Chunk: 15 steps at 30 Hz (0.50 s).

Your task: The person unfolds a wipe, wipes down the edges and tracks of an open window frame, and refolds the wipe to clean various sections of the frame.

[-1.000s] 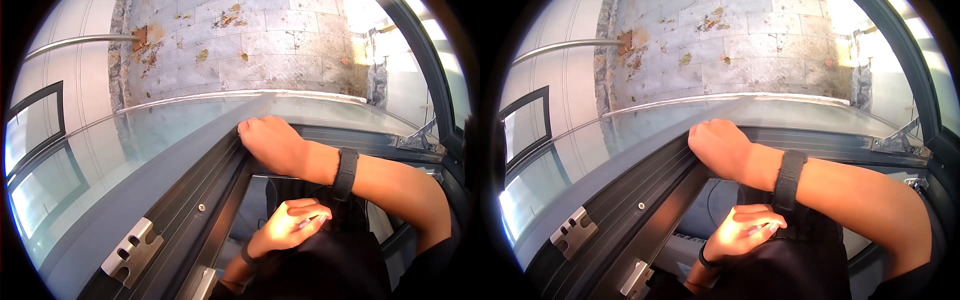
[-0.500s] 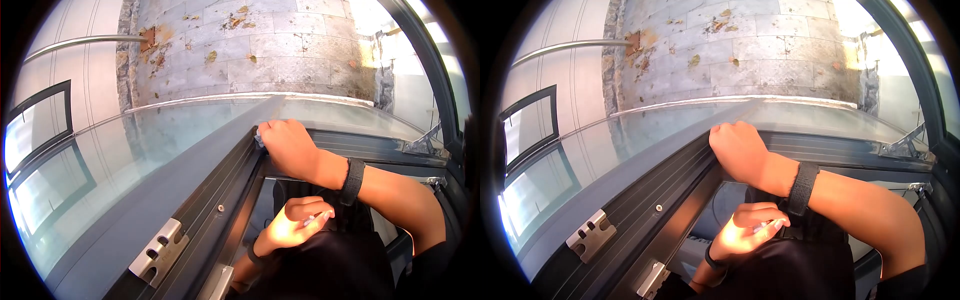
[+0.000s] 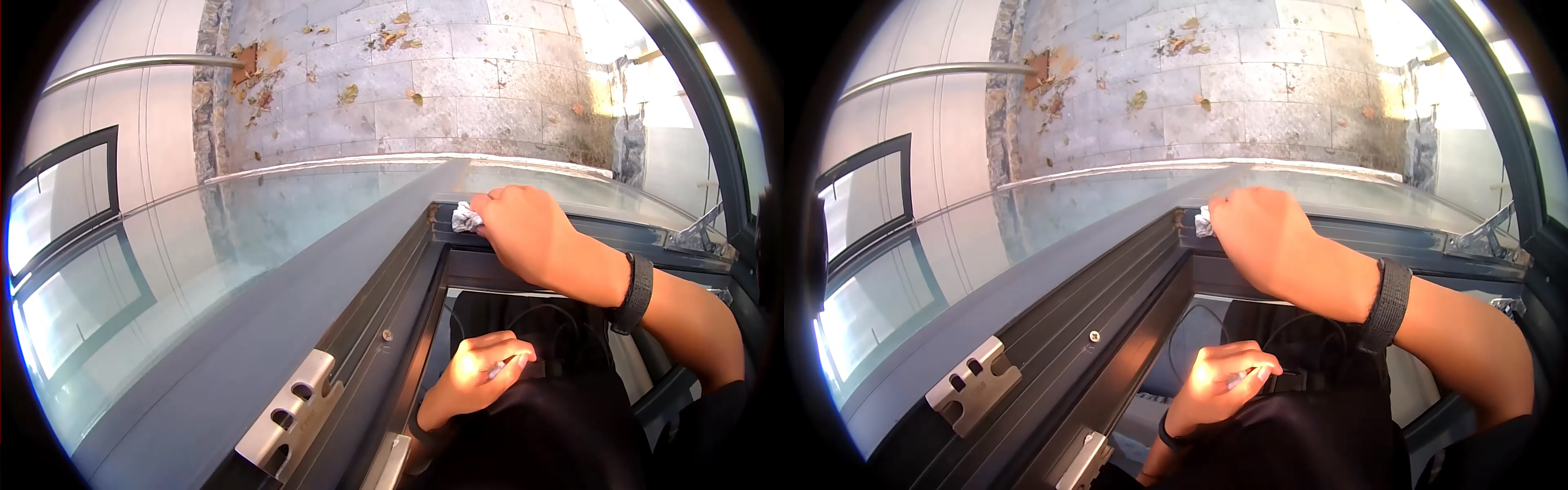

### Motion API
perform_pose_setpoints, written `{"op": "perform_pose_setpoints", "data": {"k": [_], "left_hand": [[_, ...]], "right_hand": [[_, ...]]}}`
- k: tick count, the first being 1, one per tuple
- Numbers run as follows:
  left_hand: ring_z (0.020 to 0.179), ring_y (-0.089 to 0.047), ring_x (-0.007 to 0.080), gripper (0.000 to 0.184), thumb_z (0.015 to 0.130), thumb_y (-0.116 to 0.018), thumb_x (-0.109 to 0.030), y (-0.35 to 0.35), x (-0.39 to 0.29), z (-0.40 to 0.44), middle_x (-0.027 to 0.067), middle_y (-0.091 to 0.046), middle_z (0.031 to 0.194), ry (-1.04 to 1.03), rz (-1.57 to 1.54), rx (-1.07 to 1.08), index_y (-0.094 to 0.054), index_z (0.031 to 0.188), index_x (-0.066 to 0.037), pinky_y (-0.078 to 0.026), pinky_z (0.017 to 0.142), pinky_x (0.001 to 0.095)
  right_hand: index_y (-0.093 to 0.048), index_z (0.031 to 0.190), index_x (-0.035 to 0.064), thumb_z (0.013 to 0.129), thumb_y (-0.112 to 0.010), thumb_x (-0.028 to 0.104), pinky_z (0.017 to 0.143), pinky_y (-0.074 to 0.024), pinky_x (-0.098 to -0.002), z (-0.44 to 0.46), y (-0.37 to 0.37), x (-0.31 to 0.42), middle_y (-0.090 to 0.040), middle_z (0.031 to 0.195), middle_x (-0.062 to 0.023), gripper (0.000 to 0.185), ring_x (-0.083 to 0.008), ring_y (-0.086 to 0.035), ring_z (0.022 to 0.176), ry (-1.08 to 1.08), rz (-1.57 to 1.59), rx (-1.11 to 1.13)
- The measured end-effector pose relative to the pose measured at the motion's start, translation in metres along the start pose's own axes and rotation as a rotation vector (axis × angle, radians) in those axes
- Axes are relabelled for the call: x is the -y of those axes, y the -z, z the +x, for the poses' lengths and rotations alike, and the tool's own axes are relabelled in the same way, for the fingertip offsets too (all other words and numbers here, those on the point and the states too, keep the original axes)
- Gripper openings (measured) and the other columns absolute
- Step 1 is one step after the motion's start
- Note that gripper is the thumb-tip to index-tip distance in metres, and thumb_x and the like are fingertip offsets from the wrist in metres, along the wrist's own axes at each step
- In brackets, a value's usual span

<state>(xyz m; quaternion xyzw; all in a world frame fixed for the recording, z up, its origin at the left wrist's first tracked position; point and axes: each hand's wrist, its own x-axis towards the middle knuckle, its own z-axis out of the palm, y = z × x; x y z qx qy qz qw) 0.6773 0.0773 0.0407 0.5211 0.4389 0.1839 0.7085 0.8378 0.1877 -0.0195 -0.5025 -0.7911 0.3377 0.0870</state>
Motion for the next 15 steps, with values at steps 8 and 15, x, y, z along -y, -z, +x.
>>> {"op": "perform_pose_setpoints", "data": {"k": [8, 15], "left_hand": [[0.058, -0.054, 0.0159, 0.008, 0.09, -0.061, 0.0, 0.003, 0.001, -0.002, 0.0096, -0.064, 0.078, -0.026, 0.019, 0.026, -0.069, 0.091, 0.002, -0.042, 0.054, 0.0278], [0.06, -0.058, 0.0177, 0.008, 0.091, -0.06, 0.0, 0.003, -0.003, 0.0, 0.0105, -0.065, 0.078, -0.049, 0.036, 0.023, -0.068, 0.091, 0.003, -0.045, 0.056, 0.0284]], "right_hand": [[-0.062, 0.086, 0.0007, 0.063, -0.069, -0.002, 0.075, -0.0525, -0.0424, 0.002, -0.005, 0.005, -0.064, 0.084, -0.0154, 0.025, -0.0354, -0.064, 0.085, 0.019, -0.085, 0.074], [-0.063, 0.069, 0.0015, 0.068, -0.066, 0.002, 0.061, -0.0527, -0.0448, 0.035, -0.03, 0.027, -0.064, 0.071, -0.0191, 0.004, -0.0375, -0.065, 0.069, 0.12, 0.032, -0.146]]}}
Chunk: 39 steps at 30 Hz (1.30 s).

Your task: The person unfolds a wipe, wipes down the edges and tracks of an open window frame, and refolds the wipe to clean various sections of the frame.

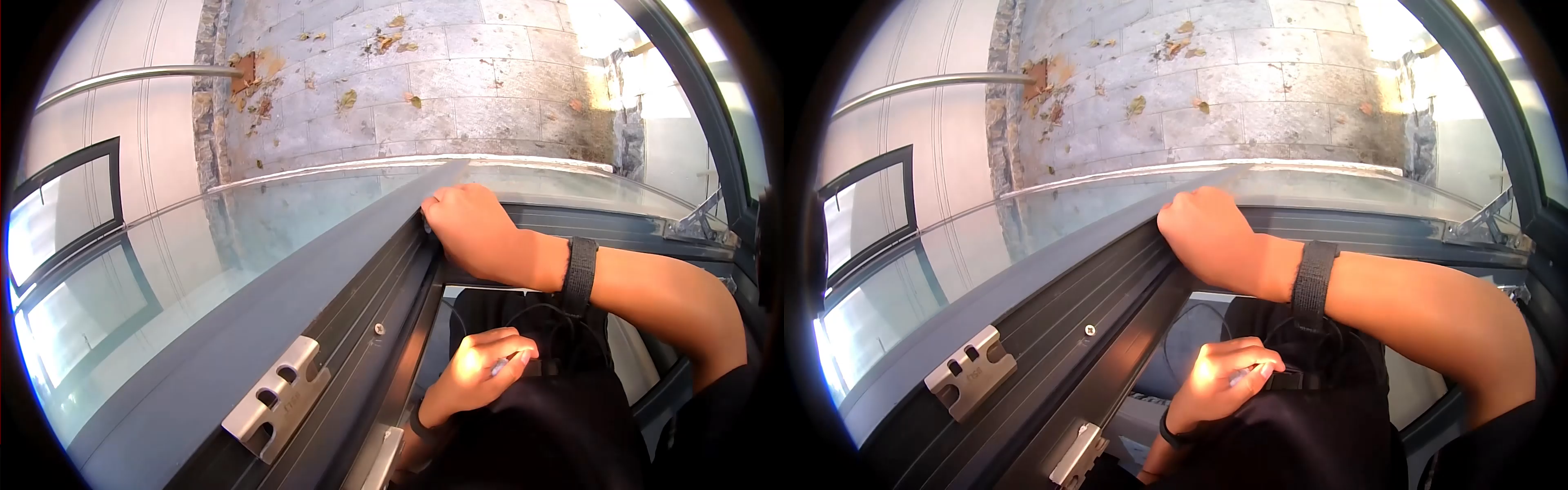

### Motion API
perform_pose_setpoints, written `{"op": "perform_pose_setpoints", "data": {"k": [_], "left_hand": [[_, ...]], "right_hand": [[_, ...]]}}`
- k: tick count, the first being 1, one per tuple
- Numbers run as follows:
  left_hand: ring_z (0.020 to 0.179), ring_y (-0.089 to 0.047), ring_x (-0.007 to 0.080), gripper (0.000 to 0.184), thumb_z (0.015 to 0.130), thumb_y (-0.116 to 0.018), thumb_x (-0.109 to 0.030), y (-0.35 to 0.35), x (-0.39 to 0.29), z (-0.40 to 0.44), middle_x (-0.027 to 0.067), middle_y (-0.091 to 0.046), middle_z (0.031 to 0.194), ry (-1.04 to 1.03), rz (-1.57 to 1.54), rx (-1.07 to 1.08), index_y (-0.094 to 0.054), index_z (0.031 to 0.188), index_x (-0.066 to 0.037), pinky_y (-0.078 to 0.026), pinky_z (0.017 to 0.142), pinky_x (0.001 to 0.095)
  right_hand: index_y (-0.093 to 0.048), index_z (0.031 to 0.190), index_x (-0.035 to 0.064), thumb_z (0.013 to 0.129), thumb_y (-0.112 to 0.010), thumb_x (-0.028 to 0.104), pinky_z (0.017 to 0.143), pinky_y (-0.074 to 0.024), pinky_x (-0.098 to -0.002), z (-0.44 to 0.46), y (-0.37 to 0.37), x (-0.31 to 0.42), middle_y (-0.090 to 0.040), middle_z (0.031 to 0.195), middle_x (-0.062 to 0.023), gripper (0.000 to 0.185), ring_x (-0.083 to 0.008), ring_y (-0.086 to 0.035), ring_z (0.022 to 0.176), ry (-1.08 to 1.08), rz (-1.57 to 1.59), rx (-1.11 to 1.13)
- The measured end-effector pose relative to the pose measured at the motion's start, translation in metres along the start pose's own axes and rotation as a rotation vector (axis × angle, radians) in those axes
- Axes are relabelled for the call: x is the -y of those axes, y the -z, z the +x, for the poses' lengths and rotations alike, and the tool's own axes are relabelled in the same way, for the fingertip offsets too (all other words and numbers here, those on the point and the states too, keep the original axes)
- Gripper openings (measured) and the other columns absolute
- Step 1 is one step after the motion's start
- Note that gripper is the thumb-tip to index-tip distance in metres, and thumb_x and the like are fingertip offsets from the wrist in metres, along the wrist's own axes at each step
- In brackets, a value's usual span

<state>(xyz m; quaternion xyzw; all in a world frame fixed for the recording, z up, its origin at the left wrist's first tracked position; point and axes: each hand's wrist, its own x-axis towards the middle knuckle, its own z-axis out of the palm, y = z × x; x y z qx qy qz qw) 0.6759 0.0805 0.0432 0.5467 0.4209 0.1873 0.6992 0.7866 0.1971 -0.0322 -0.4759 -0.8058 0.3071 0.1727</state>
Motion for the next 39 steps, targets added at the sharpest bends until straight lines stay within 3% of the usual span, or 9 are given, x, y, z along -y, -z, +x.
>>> {"op": "perform_pose_setpoints", "data": {"k": [10, 13, 17, 23, 26, 27, 32, 36, 39], "left_hand": [[0.062, -0.057, 0.0171, 0.008, 0.09, -0.06, 0.001, -0.004, -0.012, -0.008, 0.01, -0.063, 0.075, 0.034, 0.016, -0.04, -0.067, 0.092, 0.003, -0.044, 0.057, 0.0276], [0.061, -0.057, 0.018, 0.008, 0.088, -0.061, 0.002, -0.001, -0.017, -0.018, 0.0099, -0.063, 0.074, 0.05, 0.076, -0.097, -0.068, 0.093, 0.003, -0.044, 0.057, 0.0275], [0.061, -0.059, 0.0207, 0.011, 0.085, -0.063, 0.004, 0.005, -0.046, -0.035, 0.0108, -0.063, 0.076, 0.006, 0.207, -0.212, -0.067, 0.095, 0.002, -0.046, 0.057, 0.0293], [0.058, -0.058, 0.0214, 0.017, 0.077, -0.065, 0.01, 0.006, -0.1, -0.069, 0.0125, -0.062, 0.073, -0.174, 0.343, -0.25, -0.066, 0.094, 0.006, -0.046, 0.052, 0.0304], [0.056, -0.057, 0.0228, 0.017, 0.071, -0.064, 0.01, -0.001, -0.114, -0.093, 0.0134, -0.061, 0.067, -0.251, 0.285, -0.413, -0.068, 0.087, 0.008, -0.044, 0.051, 0.0314], [0.05, -0.054, 0.0196, 0.017, 0.085, -0.063, -0.007, -0.004, -0.115, -0.096, 0.0119, -0.058, 0.061, -0.309, 0.342, -0.498, -0.065, 0.081, 0.009, -0.044, 0.048, 0.0308], [0.047, -0.047, 0.0177, 0.028, 0.093, -0.057, -0.019, -0.009, -0.097, -0.106, 0.0087, -0.047, 0.055, -0.271, 0.549, -1.099, -0.05, 0.075, 0.002, -0.039, 0.047, 0.0306], [0.057, -0.054, 0.0217, 0.04, 0.096, -0.063, -0.032, -0.006, -0.073, -0.104, 0.0116, -0.057, 0.076, -0.302, 0.615, -1.573, -0.051, 0.078, 0.002, -0.045, 0.051, 0.0354], [0.065, -0.059, 0.0204, 0.04, 0.094, -0.068, -0.033, 0.005, -0.06, -0.116, 0.0114, -0.06, 0.086, -0.182, 0.911, -1.622, -0.057, 0.085, 0.004, -0.05, 0.055, 0.0346]], "right_hand": [[-0.06, 0.078, 0.0001, 0.063, -0.07, -0.001, 0.068, -0.0509, -0.0454, -0.021, 0.032, -0.025, -0.063, 0.077, -0.0187, 0.018, -0.0377, -0.065, 0.075, 0.187, 0.0, -0.029], [-0.064, 0.088, 0.0007, 0.066, -0.076, 0.003, 0.068, -0.0515, -0.0444, -0.019, 0.058, -0.027, -0.065, 0.077, -0.0158, 0.025, -0.0355, -0.065, 0.072, -0.068, -0.156, 0.393], [-0.066, 0.094, 0.0037, 0.075, -0.07, 0.0, 0.063, -0.0518, -0.0405, -0.027, 0.112, 0.042, -0.064, 0.079, -0.0144, 0.02, -0.0366, -0.063, 0.073, 0.082, 0.506, -0.211], [-0.062, 0.097, 0.0026, 0.074, -0.062, -0.003, 0.064, -0.0532, -0.0372, -0.01, 0.083, 0.084, -0.061, 0.081, -0.0086, 0.024, -0.0292, -0.062, 0.075, 0.353, 0.669, -0.6], [-0.06, 0.088, 0.0028, 0.072, -0.061, -0.003, 0.063, -0.0523, -0.0422, -0.012, 0.058, 0.059, -0.064, 0.08, -0.0126, 0.017, -0.0326, -0.064, 0.077, 0.209, 0.48, -0.495], [-0.062, 0.09, 0.0012, 0.071, -0.066, -0.01, 0.063, -0.0512, -0.0397, -0.014, 0.037, 0.037, -0.064, 0.078, -0.015, 0.022, -0.0359, -0.063, 0.07, 0.128, 0.414, -0.38], [-0.062, 0.091, 0.0032, 0.071, -0.071, -0.006, 0.061, -0.051, -0.038, -0.009, 0.052, 0.051, -0.065, 0.079, -0.0129, 0.024, -0.0333, -0.063, 0.07, 0.213, 0.606, -0.501], [-0.061, 0.087, 0.0051, 0.066, -0.073, -0.006, 0.06, -0.0498, -0.0354, -0.005, 0.079, 0.079, -0.06, 0.078, -0.0079, 0.026, -0.0277, -0.061, 0.069, 0.356, 0.7, -0.638], [-0.059, 0.086, 0.0044, 0.073, -0.067, -0.003, 0.064, -0.0512, -0.0396, -0.008, 0.055, 0.053, -0.06, 0.076, -0.0111, 0.017, -0.0333, -0.061, 0.071, 0.249, 0.663, -0.519]]}}
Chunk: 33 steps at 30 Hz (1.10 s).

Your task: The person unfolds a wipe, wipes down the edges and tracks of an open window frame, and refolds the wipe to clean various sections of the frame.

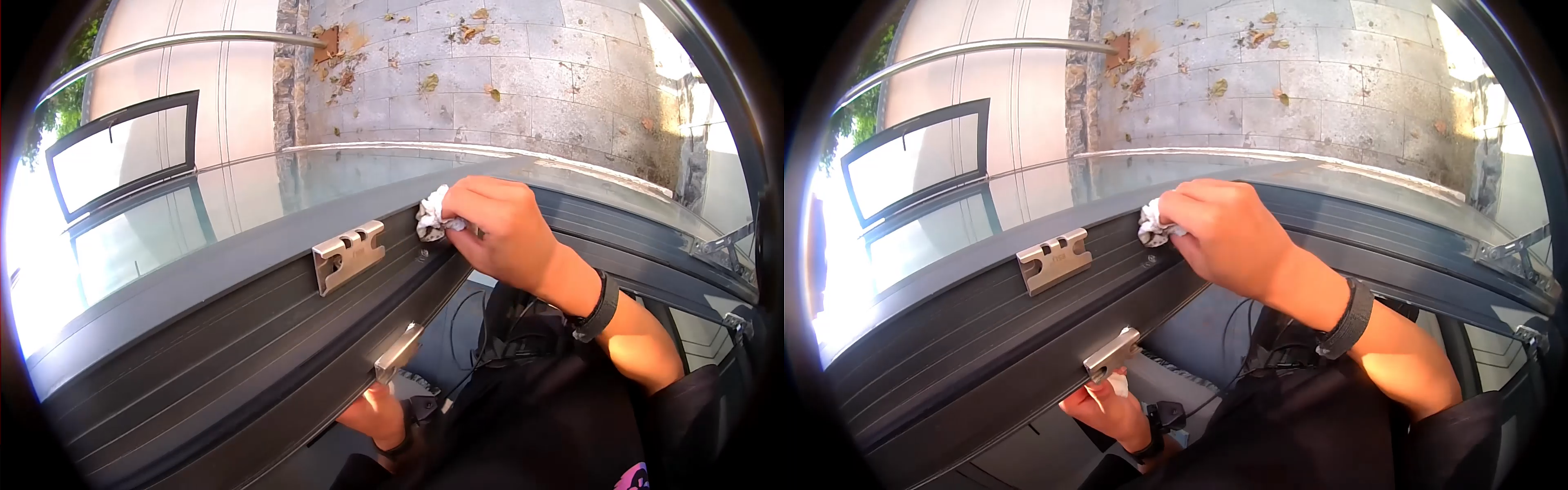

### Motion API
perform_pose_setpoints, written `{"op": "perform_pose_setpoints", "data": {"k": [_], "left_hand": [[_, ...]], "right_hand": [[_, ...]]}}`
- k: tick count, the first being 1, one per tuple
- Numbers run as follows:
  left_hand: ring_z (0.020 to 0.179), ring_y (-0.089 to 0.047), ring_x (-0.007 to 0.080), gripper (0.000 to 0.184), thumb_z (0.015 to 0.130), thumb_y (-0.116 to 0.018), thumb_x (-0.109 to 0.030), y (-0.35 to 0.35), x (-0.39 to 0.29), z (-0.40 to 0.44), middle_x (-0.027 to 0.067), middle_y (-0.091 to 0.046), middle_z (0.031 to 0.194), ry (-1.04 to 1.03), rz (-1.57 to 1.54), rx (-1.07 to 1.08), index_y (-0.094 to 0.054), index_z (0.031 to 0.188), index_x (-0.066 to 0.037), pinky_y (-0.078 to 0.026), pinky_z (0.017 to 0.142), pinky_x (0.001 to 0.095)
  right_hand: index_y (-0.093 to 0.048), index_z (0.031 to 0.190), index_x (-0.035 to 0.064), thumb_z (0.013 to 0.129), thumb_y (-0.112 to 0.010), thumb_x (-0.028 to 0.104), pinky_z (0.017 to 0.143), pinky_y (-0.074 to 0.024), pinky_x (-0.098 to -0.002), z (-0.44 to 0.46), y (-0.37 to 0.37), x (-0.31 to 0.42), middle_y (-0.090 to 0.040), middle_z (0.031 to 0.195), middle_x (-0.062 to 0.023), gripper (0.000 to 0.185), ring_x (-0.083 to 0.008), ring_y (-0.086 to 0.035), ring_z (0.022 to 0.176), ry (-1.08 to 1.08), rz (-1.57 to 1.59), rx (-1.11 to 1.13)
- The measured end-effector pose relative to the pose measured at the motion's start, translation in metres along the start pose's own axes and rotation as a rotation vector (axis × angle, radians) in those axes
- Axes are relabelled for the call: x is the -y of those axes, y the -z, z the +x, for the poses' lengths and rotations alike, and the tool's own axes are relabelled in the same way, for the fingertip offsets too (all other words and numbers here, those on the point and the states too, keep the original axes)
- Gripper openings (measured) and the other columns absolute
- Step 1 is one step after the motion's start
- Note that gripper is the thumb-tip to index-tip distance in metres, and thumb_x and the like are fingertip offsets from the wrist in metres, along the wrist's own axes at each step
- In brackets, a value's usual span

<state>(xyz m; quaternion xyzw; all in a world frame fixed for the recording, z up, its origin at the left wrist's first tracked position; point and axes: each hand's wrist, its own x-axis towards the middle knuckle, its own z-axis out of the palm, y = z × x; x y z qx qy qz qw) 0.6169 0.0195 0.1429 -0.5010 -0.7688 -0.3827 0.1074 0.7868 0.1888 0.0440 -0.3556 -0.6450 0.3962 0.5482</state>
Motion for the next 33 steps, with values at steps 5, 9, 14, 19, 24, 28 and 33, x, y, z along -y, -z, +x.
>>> {"op": "perform_pose_setpoints", "data": {"k": [5, 9, 14, 19, 24, 28, 33], "left_hand": [[0.073, -0.062, 0.0153, 0.036, 0.086, -0.076, -0.025, -0.003, -0.009, 0.016, 0.0088, -0.064, 0.088, -0.1, 0.165, 0.175, -0.062, 0.093, 0.007, -0.053, 0.06, 0.0283], [0.074, -0.062, 0.0169, 0.032, 0.081, -0.074, -0.01, 0.012, 0.001, 0.011, 0.01, -0.064, 0.091, -0.021, 0.119, 0.214, -0.059, 0.104, 0.007, -0.053, 0.062, 0.0293], [0.073, -0.064, 0.0198, 0.031, 0.082, -0.066, -0.006, 0.009, 0.002, 0.009, 0.0126, -0.064, 0.092, 0.006, 0.091, 0.215, -0.056, 0.109, 0.005, -0.054, 0.06, 0.0297], [0.074, -0.065, 0.0211, 0.031, 0.088, -0.064, -0.012, 0.008, 0.003, 0.015, 0.0132, -0.064, 0.095, -0.055, -0.033, 0.268, -0.054, 0.114, 0.003, -0.054, 0.058, 0.0307], [0.084, -0.065, 0.0212, 0.041, 0.09, -0.063, -0.009, 0.021, 0.014, 0.004, 0.0141, -0.062, 0.108, -0.068, 0.131, 0.259, -0.048, 0.127, -0.001, -0.055, 0.065, 0.0299], [0.101, -0.062, 0.0211, 0.051, 0.092, -0.064, -0.011, 0.034, 0.028, -0.006, 0.013, -0.058, 0.12, -0.108, 0.226, 0.281, -0.043, 0.137, -0.004, -0.053, 0.085, 0.0327], [0.102, -0.062, 0.0218, 0.049, 0.093, -0.065, -0.014, 0.029, 0.032, -0.006, 0.0125, -0.059, 0.121, -0.051, 0.031, 0.255, -0.045, 0.136, -0.004, -0.052, 0.086, 0.0329]], "right_hand": [[-0.061, 0.088, 0.0042, 0.068, -0.07, -0.008, 0.061, -0.0495, -0.0379, 0.0, 0.001, -0.006, -0.062, 0.077, -0.0114, 0.025, -0.0329, -0.062, 0.069, -0.042, 0.013, 0.004], [-0.058, 0.086, 0.0045, 0.067, -0.068, -0.011, 0.063, -0.0498, -0.0366, 0.022, -0.004, 0.037, -0.059, 0.083, -0.0091, 0.027, -0.0293, -0.059, 0.076, 0.132, 0.157, -0.073], [-0.059, 0.087, 0.0046, 0.07, -0.063, -0.002, 0.07, -0.0518, -0.0387, -0.012, 0.002, -0.031, -0.061, 0.081, -0.0088, 0.018, -0.0305, -0.061, 0.082, 0.046, -0.143, 0.126], [-0.059, 0.087, 0.004, 0.073, -0.064, 0.0, 0.069, -0.0522, -0.0404, 0.009, 0.014, 0.008, -0.061, 0.078, -0.0106, 0.015, -0.0322, -0.062, 0.079, 0.039, 0.02, 0.1], [-0.058, 0.083, 0.0027, 0.065, -0.066, -0.01, 0.064, -0.0498, -0.0352, 0.009, 0.003, 0.021, -0.058, 0.083, -0.0076, 0.023, -0.0272, -0.059, 0.075, 0.184, 0.201, 0.053], [-0.058, 0.09, 0.0027, 0.071, -0.06, -0.006, 0.072, -0.0521, -0.0377, -0.011, 0.018, -0.013, -0.058, 0.084, -0.009, 0.021, -0.03, -0.06, 0.084, 0.05, -0.101, 0.302], [-0.06, 0.095, 0.0018, 0.072, -0.061, -0.005, 0.071, -0.0529, -0.0384, 0.008, 0.024, 0.028, -0.061, 0.087, -0.0098, 0.024, -0.0307, -0.062, 0.085, 0.064, 0.103, 0.163]]}}
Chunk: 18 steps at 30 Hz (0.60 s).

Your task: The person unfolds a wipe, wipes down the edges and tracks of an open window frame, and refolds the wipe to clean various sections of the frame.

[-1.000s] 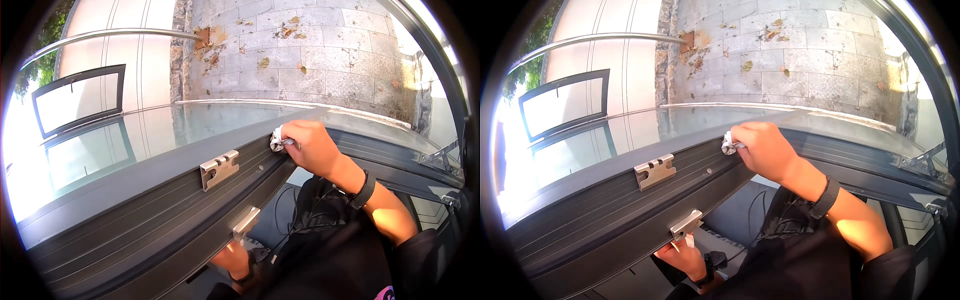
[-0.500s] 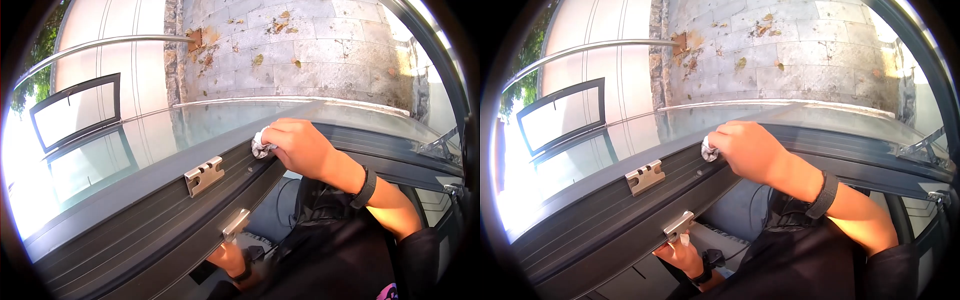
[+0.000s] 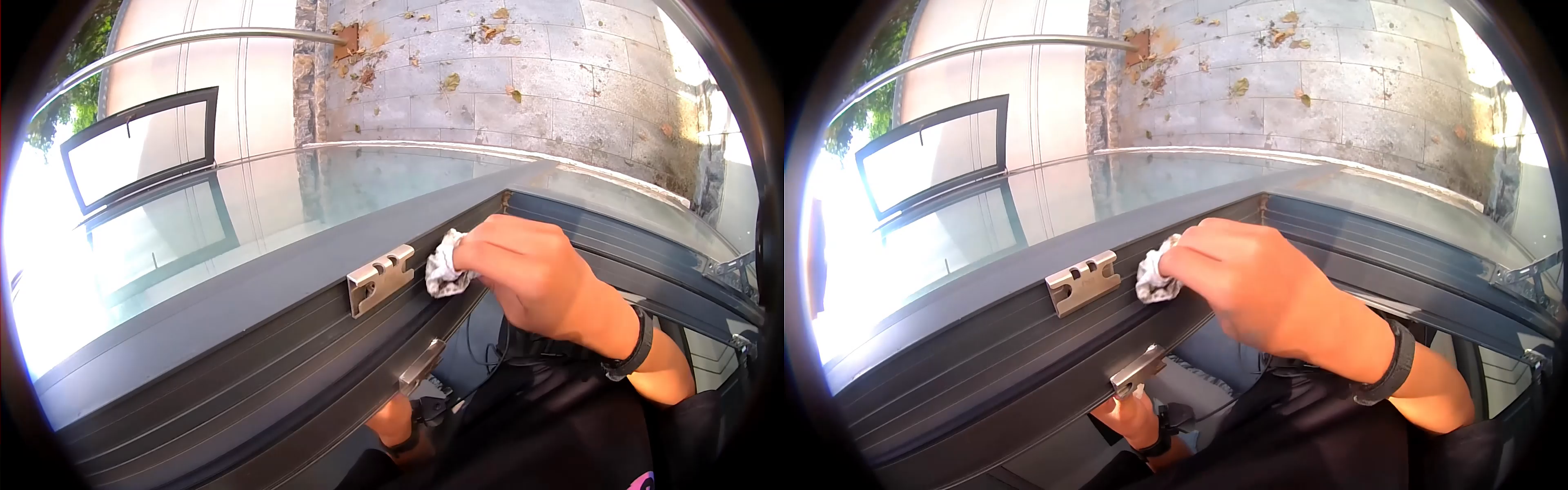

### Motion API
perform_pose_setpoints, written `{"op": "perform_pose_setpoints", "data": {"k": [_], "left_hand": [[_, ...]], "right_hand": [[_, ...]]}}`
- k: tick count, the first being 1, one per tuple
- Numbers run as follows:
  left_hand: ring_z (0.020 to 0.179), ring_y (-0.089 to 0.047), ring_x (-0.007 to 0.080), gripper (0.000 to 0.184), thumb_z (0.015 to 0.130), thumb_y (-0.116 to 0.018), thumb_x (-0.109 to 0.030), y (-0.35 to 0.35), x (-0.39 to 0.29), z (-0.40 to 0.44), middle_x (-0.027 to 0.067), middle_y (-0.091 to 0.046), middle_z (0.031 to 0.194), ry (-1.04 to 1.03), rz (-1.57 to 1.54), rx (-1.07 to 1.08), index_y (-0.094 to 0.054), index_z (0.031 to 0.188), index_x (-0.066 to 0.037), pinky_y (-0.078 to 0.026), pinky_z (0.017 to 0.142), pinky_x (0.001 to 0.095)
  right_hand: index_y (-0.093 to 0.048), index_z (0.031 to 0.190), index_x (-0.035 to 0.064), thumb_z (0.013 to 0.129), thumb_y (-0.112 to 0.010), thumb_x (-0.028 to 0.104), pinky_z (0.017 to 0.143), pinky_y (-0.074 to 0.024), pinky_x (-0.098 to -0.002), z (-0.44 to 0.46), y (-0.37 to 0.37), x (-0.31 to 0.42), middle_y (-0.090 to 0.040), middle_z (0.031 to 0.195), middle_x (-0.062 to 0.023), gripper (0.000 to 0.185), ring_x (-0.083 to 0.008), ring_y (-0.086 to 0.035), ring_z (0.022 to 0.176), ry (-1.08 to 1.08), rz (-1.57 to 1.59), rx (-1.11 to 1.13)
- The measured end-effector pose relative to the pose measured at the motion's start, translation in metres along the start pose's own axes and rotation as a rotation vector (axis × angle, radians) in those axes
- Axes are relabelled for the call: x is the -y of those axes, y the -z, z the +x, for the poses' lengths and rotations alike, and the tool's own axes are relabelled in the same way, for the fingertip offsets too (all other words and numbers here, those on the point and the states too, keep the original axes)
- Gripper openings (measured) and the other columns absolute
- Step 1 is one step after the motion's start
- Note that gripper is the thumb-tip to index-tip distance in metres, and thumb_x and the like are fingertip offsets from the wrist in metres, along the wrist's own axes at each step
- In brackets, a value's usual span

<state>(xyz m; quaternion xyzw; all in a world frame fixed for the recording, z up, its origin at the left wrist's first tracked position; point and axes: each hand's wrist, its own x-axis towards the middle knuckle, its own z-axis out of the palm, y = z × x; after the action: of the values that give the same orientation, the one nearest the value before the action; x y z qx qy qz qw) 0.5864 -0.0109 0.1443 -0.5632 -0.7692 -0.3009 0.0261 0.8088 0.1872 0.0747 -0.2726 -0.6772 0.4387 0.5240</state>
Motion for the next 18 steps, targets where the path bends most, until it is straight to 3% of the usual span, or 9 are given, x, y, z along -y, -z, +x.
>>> {"op": "perform_pose_setpoints", "data": {"k": [3, 7, 11, 14, 18], "left_hand": [[0.101, -0.062, 0.0219, 0.048, 0.092, -0.066, -0.014, 0.0, -0.005, 0.002, 0.0126, -0.059, 0.121, -0.002, 0.016, 0.006, -0.046, 0.135, -0.004, -0.052, 0.086, 0.033], [0.101, -0.062, 0.022, 0.048, 0.092, -0.066, -0.014, 0.0, -0.009, 0.007, 0.0126, -0.06, 0.12, 0.004, 0.014, 0.003, -0.046, 0.134, -0.004, -0.052, 0.086, 0.033], [0.101, -0.063, 0.0222, 0.047, 0.092, -0.066, -0.014, 0.003, -0.013, 0.01, 0.0126, -0.06, 0.12, 0.013, 0.003, 0.004, -0.047, 0.134, -0.004, -0.052, 0.086, 0.033], [0.1, -0.063, 0.0223, 0.047, 0.092, -0.067, -0.014, 0.003, -0.016, 0.006, 0.0126, -0.06, 0.12, 0.025, -0.007, 0.001, -0.047, 0.133, -0.003, -0.052, 0.086, 0.033], [0.1, -0.063, 0.0224, 0.046, 0.091, -0.067, -0.014, 0.003, -0.017, 0.009, 0.0126, -0.06, 0.119, 0.03, -0.026, 0.008, -0.048, 0.132, -0.003, -0.052, 0.085, 0.0331]], "right_hand": [[-0.059, 0.092, 0.0011, 0.074, -0.06, 0.0, 0.069, -0.0525, -0.0355, 0.01, -0.009, 0.014, -0.058, 0.083, -0.0086, 0.017, -0.0273, -0.06, 0.079, 0.109, -0.014, -0.016], [-0.061, 0.092, 0.0027, 0.073, -0.06, 0.002, 0.07, -0.0524, -0.0342, -0.022, -0.007, -0.033, -0.059, 0.082, -0.0084, 0.019, -0.0266, -0.06, 0.08, -0.089, -0.357, 0.179], [-0.062, 0.092, 0.0024, 0.071, -0.064, 0.003, 0.063, -0.0522, -0.0323, 0.007, 0.004, 0.011, -0.058, 0.08, -0.0074, 0.021, -0.0253, -0.06, 0.072, 0.012, -0.23, 0.006], [-0.067, 0.09, 0.0018, 0.067, -0.069, -0.001, 0.049, -0.0458, -0.0264, 0.032, -0.004, 0.064, -0.061, 0.078, -0.0105, 0.023, -0.02, -0.058, 0.059, 0.198, -0.006, -0.183], [-0.068, 0.09, 0.0016, 0.065, -0.07, 0.01, 0.049, -0.0446, -0.0239, 0.051, -0.016, 0.071, -0.059, 0.08, -0.008, 0.026, -0.0167, -0.057, 0.06, 0.288, -0.032, -0.208]]}}
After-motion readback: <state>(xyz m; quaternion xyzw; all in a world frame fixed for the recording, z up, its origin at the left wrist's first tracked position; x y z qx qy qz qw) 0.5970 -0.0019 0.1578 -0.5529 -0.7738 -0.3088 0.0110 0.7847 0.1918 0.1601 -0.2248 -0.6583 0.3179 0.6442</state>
